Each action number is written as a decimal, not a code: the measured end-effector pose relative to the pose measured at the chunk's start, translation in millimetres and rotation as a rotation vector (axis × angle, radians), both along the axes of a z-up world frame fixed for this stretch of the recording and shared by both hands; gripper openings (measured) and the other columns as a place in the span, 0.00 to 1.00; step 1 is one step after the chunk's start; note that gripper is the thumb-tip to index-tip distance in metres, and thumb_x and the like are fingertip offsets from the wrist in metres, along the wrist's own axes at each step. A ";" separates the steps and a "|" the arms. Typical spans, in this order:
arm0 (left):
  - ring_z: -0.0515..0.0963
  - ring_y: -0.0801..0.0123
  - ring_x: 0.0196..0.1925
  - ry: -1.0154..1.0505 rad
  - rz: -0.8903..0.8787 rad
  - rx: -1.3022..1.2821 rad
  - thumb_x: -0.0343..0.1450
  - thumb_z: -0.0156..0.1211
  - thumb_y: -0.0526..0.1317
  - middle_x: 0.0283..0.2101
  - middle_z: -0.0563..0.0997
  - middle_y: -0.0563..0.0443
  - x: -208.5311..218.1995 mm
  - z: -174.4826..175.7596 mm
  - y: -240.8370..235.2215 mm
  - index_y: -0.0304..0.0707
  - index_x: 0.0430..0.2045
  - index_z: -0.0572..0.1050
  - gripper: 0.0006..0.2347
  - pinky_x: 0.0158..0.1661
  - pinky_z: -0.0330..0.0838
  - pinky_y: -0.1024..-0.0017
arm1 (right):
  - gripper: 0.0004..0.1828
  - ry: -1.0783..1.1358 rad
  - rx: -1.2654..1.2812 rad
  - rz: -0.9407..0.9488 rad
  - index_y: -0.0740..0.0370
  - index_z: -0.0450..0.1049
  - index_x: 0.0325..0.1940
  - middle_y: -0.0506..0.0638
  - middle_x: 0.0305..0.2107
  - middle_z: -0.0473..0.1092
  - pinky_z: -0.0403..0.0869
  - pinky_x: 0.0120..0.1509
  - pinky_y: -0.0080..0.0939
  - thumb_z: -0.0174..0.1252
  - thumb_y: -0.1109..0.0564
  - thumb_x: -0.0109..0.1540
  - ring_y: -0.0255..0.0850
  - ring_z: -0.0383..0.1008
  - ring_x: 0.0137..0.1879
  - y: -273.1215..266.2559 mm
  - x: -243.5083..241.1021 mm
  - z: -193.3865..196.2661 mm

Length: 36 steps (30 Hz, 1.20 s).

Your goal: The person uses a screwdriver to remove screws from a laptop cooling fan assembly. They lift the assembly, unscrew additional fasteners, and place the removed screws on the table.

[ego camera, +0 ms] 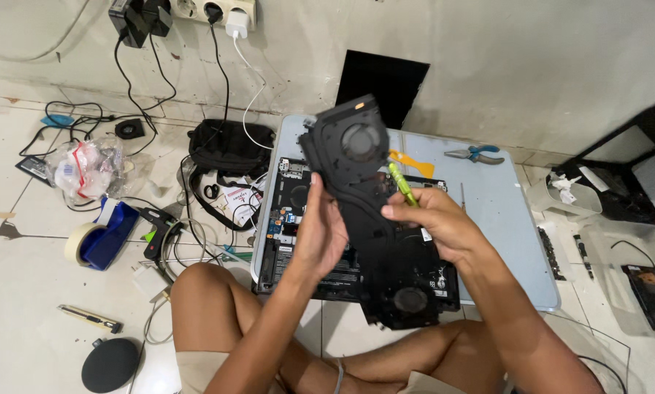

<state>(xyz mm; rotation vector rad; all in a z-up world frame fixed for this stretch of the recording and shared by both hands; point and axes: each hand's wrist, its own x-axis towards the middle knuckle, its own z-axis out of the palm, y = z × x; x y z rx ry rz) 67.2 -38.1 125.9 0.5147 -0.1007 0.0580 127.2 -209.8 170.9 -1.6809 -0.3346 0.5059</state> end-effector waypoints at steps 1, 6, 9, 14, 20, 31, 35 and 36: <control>0.69 0.43 0.63 0.001 0.000 0.000 0.76 0.31 0.58 0.61 0.67 0.27 -0.4 -2.0 -3.6 0.32 0.63 0.59 0.29 0.61 0.64 0.47 | 0.11 0.001 0.000 0.000 0.69 0.76 0.33 0.45 0.18 0.63 0.59 0.35 0.32 0.68 0.58 0.54 0.33 0.58 0.25 2.6 -2.2 6.4; 0.76 0.46 0.56 0.148 0.105 -0.113 0.76 0.36 0.56 0.56 0.74 0.31 -9.6 -15.4 -11.6 0.35 0.60 0.64 0.25 0.55 0.70 0.45 | 0.11 -0.039 -0.040 0.073 0.69 0.77 0.32 0.45 0.19 0.66 0.60 0.37 0.30 0.69 0.60 0.51 0.31 0.63 0.27 15.2 -10.3 27.1; 0.76 0.45 0.55 0.178 0.148 -0.130 0.76 0.33 0.56 0.57 0.73 0.26 -20.6 -4.3 -12.5 0.32 0.60 0.62 0.27 0.54 0.72 0.45 | 0.22 -0.026 -0.136 0.144 0.80 0.73 0.47 0.57 0.17 0.65 0.62 0.23 0.29 0.59 0.54 0.61 0.32 0.56 0.14 20.1 -12.4 53.5; 0.76 0.46 0.55 0.270 0.252 -0.211 0.75 0.38 0.54 0.57 0.74 0.29 -41.6 16.6 -15.1 0.32 0.58 0.65 0.26 0.54 0.72 0.47 | 0.20 -0.258 -0.174 -0.077 0.76 0.71 0.52 0.51 0.20 0.58 0.65 0.33 0.36 0.39 0.57 0.70 0.36 0.57 0.25 -11.9 -10.1 39.6; 0.77 0.47 0.51 0.248 0.271 -0.298 0.74 0.37 0.55 0.52 0.76 0.28 -49.1 4.0 -18.6 0.25 0.55 0.68 0.28 0.54 0.72 0.52 | 0.15 -0.567 -0.443 -0.162 0.61 0.77 0.53 0.51 0.31 0.70 0.64 0.42 0.38 0.48 0.61 0.67 0.38 0.66 0.34 -2.0 -62.4 74.7; 0.78 0.45 0.49 0.133 0.251 -0.332 0.74 0.36 0.54 0.52 0.75 0.25 -50.5 1.1 -24.1 0.16 0.56 0.65 0.30 0.55 0.73 0.57 | 0.05 -1.062 -0.391 -0.260 0.68 0.73 0.42 0.54 0.34 0.73 0.70 0.37 0.33 0.59 0.67 0.62 0.38 0.70 0.33 28.6 -97.4 67.9; 0.72 0.51 0.60 0.145 0.316 -0.353 0.74 0.37 0.51 0.59 0.71 0.28 -53.0 6.7 -26.2 0.16 0.56 0.64 0.28 0.63 0.65 0.62 | 0.06 -1.013 -0.501 -0.189 0.63 0.73 0.41 0.51 0.35 0.72 0.70 0.47 0.36 0.57 0.60 0.61 0.40 0.73 0.40 29.6 -103.2 59.0; 0.73 0.50 0.58 0.093 0.295 -0.322 0.74 0.36 0.52 0.57 0.72 0.28 -54.0 6.9 -27.2 0.15 0.54 0.66 0.29 0.63 0.65 0.61 | 0.07 -0.998 -0.525 -0.181 0.61 0.74 0.41 0.49 0.34 0.72 0.70 0.46 0.35 0.58 0.58 0.61 0.38 0.73 0.39 29.6 -103.9 56.3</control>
